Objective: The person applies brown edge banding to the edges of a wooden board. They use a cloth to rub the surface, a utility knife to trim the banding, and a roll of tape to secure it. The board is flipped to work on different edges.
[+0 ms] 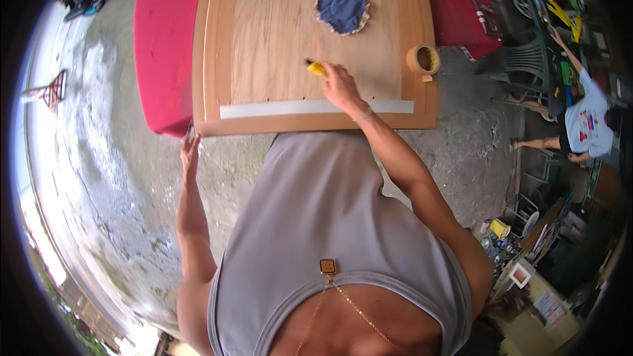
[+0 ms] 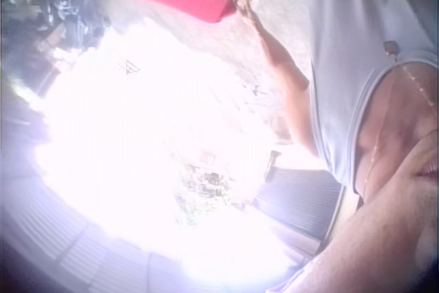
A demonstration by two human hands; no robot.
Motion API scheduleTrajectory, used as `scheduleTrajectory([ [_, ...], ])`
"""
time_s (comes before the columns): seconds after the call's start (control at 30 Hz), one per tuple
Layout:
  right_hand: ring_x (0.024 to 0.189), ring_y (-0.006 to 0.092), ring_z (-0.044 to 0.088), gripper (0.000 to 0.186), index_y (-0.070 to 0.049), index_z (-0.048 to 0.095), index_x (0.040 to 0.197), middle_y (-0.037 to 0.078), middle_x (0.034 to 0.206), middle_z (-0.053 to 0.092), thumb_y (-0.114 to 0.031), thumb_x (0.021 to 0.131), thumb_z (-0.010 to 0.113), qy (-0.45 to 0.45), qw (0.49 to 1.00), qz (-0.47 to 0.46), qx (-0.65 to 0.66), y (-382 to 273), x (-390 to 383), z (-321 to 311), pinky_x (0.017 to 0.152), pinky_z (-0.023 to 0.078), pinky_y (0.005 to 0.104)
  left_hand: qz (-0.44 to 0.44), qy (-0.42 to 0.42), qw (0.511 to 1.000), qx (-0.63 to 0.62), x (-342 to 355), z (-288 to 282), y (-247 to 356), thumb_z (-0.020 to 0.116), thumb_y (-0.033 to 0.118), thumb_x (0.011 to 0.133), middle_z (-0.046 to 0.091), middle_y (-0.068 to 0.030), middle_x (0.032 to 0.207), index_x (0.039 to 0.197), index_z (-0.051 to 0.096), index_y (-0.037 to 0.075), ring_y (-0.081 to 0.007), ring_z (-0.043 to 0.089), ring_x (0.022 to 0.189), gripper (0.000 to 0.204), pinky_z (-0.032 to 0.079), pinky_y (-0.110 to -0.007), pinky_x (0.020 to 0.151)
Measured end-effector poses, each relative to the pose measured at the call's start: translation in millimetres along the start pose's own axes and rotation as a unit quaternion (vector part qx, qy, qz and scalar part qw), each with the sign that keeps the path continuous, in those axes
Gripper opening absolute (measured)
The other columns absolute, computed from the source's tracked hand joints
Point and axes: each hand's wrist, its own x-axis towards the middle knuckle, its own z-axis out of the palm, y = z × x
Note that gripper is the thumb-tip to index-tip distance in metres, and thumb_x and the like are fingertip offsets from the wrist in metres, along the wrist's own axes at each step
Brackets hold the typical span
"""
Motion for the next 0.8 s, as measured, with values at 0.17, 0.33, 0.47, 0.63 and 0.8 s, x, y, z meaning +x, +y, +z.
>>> scheduleTrajectory([
  [0.17,0.106,0.0314,0.055,0.04,-0.01,0.063,0.118,0.013,0.107,0.059,-0.013,0.078,0.066,-0.062,0.993,-0.069,-0.072,-12.4,52.0,42.6,0.09,0.046,0.0447,-0.098,0.048,0.992,-0.063,13.4,37.2,9.1,0.074,0.046,0.084,0.06,-0.003,0.075,0.088,0.064,0.002,-0.0115,0.054,0.066,0.045,0.04,-0.027,0.059],
  [0.33,0.108,0.0329,0.052,0.047,-0.011,0.063,0.118,0.014,0.109,0.054,-0.024,0.074,0.072,-0.007,0.995,-0.097,-0.016,-19.0,75.6,26.8,0.093,0.041,0.0498,-0.105,0.054,0.983,-0.144,-1.8,36.4,23.7,0.077,0.043,0.083,0.065,-0.0065,0.08,0.095,0.067,-0.001,-0.0143,0.062,0.069,0.047,0.05,-0.028,0.065],
  [0.47,0.11,0.0366,0.05,0.047,-0.011,0.064,0.118,0.014,0.115,0.054,-0.025,0.074,0.072,0.278,0.938,-0.019,-0.208,18.1,130.9,28.9,0.094,0.038,0.0558,-0.151,0.04,0.979,-0.127,-19.4,40.4,21.5,0.076,0.047,0.082,0.065,-0.0079,0.075,0.09,0.067,-0.002,-0.0153,0.062,0.063,0.05,0.051,-0.029,0.061],
  [0.63,0.116,0.0391,0.049,0.034,-0.009,0.064,0.113,0.014,0.12,0.055,-0.021,0.081,0.067,0.116,0.96,0.133,-0.217,60.6,156.4,18.6,0.096,0.038,0.0583,-0.224,-0.017,0.972,-0.062,-34.1,49.9,30.1,0.064,0.063,0.084,0.067,-0.0113,0.07,0.084,0.069,-0.003,-0.0179,0.066,0.061,0.066,0.049,-0.03,0.058],
  [0.8,0.099,0.0386,0.06,0.024,-0.003,0.062,0.1,0.02,0.102,0.064,-0.023,0.087,0.062,0.165,0.975,0.148,-0.015,77.7,138.5,-3.2,0.087,0.046,0.0469,-0.199,-0.04,0.979,-0.002,-31.7,55.2,28.8,0.054,0.069,0.086,0.069,-0.0122,0.07,0.098,0.072,-0.002,-0.017,0.066,0.061,0.074,0.047,-0.03,0.059],
])
